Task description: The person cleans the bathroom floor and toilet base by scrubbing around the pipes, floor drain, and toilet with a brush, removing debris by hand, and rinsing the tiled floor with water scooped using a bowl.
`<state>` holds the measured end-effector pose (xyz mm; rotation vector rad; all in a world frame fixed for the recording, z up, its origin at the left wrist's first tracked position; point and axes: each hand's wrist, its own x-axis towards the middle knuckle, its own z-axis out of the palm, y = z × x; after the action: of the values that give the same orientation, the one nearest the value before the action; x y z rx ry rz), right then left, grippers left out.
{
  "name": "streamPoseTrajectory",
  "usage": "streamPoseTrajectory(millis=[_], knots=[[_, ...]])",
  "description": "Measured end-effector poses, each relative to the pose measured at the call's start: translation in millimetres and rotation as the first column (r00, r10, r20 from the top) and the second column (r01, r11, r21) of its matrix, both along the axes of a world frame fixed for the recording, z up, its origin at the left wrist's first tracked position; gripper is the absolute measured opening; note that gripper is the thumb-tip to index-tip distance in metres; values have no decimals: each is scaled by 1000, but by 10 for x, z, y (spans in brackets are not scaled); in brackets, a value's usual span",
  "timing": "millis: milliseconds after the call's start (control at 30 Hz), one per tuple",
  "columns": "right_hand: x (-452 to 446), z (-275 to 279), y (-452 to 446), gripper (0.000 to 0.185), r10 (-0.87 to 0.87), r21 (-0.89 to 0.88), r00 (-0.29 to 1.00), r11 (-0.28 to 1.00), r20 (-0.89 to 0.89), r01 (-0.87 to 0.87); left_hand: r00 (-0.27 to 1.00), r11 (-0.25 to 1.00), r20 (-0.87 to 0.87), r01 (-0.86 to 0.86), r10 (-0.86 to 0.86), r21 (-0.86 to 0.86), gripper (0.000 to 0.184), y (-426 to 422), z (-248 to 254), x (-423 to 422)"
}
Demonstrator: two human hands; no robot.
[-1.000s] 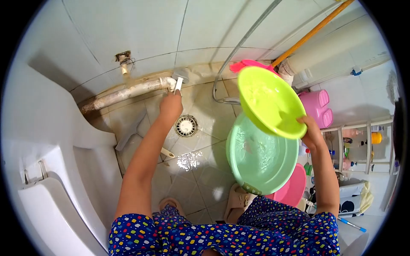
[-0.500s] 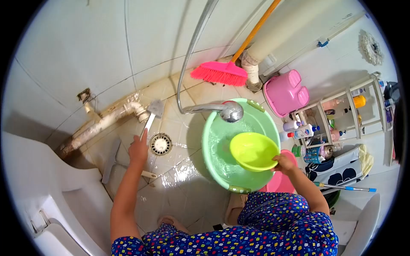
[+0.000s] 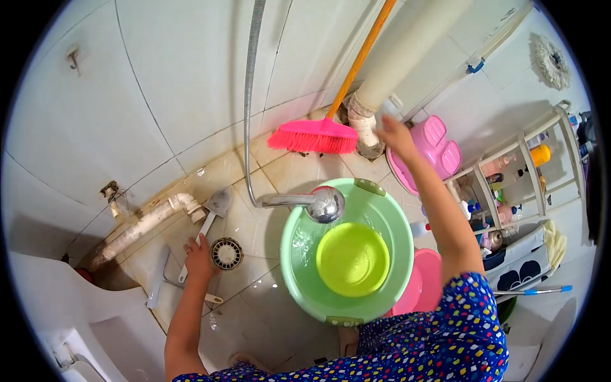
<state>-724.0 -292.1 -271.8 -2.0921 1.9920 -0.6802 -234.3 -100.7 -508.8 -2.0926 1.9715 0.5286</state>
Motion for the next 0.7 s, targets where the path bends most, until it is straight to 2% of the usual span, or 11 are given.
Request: streamPoseTrajectory(millis=[33,67,133,233,267,333,367,433,533,567,700], knots=[[102,27,-436,75,-79,-34,995,996,62,81,1000,1000,7,-4,4,4,122,1,5,1],[160,-4,-873,91,-79,-20,939,996,335,90,1000,1000,18,4,-4,0,122,-3,2,2],[433,113,-1418,101,-246,-107,880,944,407,313,999,1000,34,-7,7,0,123,-23,-29,2],[712,346,-1765,100,-228,-120,663,892,713,436,1000,1000,28,-5,6,-14,123,15,-66,31],[740,373,-1809,100,-229,-105,664,900,712,422,1000,998,18,19,-18,-52,119,8,-16,12],[655,459,-1816,66,-67,-126,625,957,778,260,999,996,1,42,-42,-78,114,4,-58,4],[623,516,-1731,66,-73,-117,630,960,773,255,998,993,42,50,-46,-104,114,1,-160,29],[611,637,-1379,27,84,24,551,982,830,-185,998,992,37,52,-48,-113,113,-53,16,-40],[736,745,-870,27,240,-108,435,946,868,-306,999,994,27,46,-43,-102,113,-68,26,-37],[713,772,-802,27,239,-102,441,945,865,-312,999,995,22,49,-48,-88,112,-66,78,-44],[781,1048,-462,33,293,-375,449,921,844,103,995,980,69,84,-72,-181,112,-15,-187,12]])
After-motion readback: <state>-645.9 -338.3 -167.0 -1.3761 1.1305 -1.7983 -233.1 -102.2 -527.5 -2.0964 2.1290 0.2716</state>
